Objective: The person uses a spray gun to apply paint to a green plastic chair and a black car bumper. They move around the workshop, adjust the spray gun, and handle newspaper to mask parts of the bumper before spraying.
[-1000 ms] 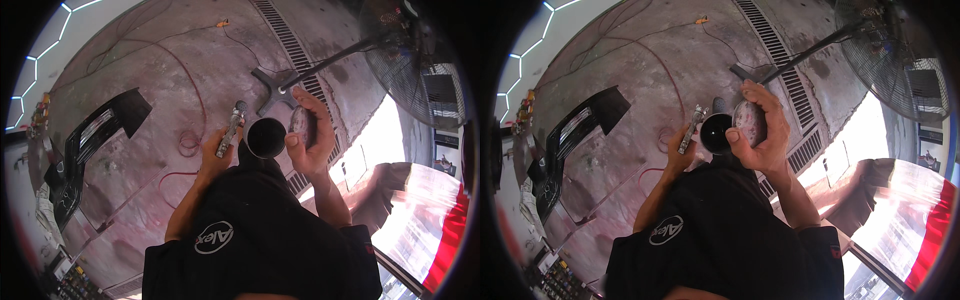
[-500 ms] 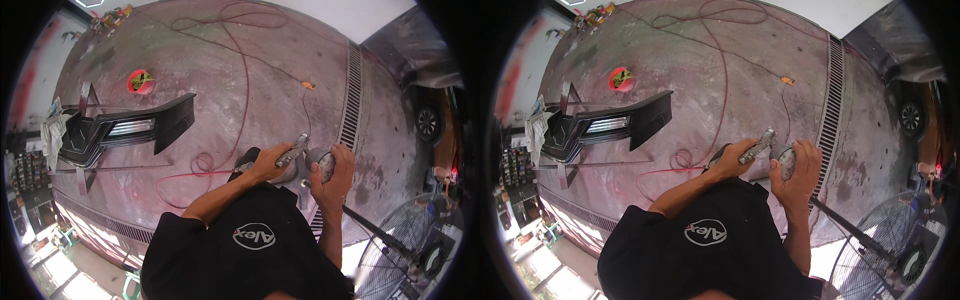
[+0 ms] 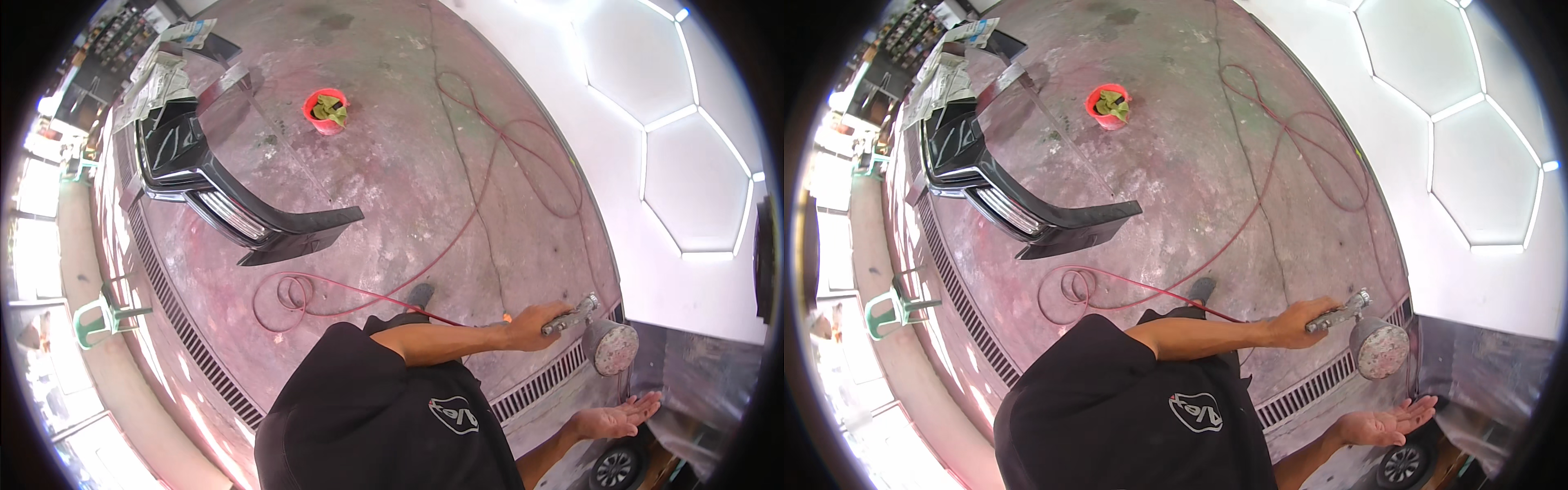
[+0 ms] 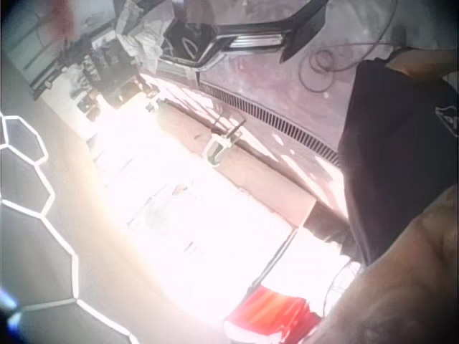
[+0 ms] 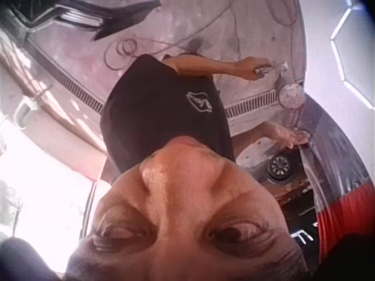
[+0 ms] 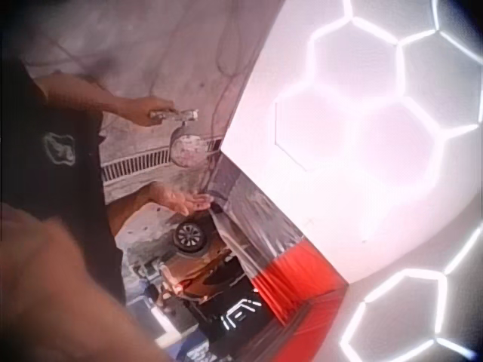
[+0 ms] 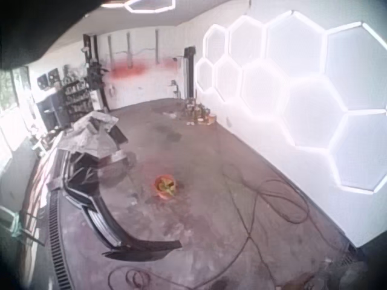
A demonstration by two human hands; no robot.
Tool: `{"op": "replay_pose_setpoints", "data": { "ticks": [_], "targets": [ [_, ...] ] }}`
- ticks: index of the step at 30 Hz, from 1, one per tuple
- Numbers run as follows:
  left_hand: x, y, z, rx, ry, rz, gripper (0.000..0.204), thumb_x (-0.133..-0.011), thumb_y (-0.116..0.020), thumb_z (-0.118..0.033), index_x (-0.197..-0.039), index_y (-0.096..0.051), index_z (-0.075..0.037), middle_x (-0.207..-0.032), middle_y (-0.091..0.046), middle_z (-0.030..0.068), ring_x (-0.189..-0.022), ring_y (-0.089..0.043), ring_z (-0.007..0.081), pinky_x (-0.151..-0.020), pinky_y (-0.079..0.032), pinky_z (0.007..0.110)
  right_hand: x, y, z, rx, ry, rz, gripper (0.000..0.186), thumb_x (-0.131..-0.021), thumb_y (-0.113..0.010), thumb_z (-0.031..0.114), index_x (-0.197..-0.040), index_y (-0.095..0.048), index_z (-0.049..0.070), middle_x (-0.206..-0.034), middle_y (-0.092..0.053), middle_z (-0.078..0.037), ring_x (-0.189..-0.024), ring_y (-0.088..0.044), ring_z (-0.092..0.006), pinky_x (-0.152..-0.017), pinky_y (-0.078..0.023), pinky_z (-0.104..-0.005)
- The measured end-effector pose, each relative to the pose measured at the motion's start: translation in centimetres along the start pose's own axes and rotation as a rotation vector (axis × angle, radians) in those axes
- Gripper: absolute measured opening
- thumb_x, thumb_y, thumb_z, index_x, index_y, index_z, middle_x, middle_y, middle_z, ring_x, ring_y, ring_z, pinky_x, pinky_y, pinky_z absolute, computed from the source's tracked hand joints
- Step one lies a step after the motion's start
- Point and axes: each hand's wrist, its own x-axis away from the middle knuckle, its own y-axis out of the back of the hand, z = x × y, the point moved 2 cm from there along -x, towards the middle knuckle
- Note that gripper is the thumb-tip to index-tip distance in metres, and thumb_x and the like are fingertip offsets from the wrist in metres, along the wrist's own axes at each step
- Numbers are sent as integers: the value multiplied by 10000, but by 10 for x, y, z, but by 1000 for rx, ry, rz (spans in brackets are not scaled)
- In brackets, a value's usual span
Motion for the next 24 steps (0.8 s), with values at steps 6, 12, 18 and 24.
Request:
{"op": "replay_pose_setpoints", "data": {
  "ticks": [6, 12, 18, 24],
  "targets": [
    [-168, 3, -5, -67, -64, -198, 545, -853, -669, -20, -1386, -557, -28, -1208, -667, 226, -1130, -668, 437, -940, -539, 448, -69, -112, -87, -324, -285, 173, 734, -1131, -233, 563, -1588, -332, -4, -1621, -430, -194, -1508, -399, -329, -1237, -288, -497],
    [-291, 45, 45, -255, 9, -417, 456, -886, -681, -40, -1335, -600, -58, -1162, -696, 225, -1052, -690, 446, -873, -551, 479, -137, -310, -125, -699, -336, 366, 765, -1121, -326, 578, -1664, -218, 51, -1679, -321, -189, -1541, -347, -325, -1262, -254, -495],
    [-393, 86, 103, -376, 142, -508, 457, -879, -678, -29, -1327, -596, -69, -1156, -683, 210, -1034, -682, 450, -848, -542, 479, -202, -434, -187, -506, -148, 599, 901, -1065, -424, 660, -1670, -182, 38, -1682, -295, -223, -1559, -307, -349, -1277, -227, -495],
    [-480, 136, 113, -511, 142, -630, 478, -873, -695, -37, -1334, -573, -73, -1158, -678, 177, -1045, -676, 431, -833, -543, 489, -284, -570, -174, -236, 379, 977, 746, -912, -826, 414, -1473, -550, 8, -1495, -545, -214, -1383, -528, -382, -1141, -437, -458]
  ]
}}
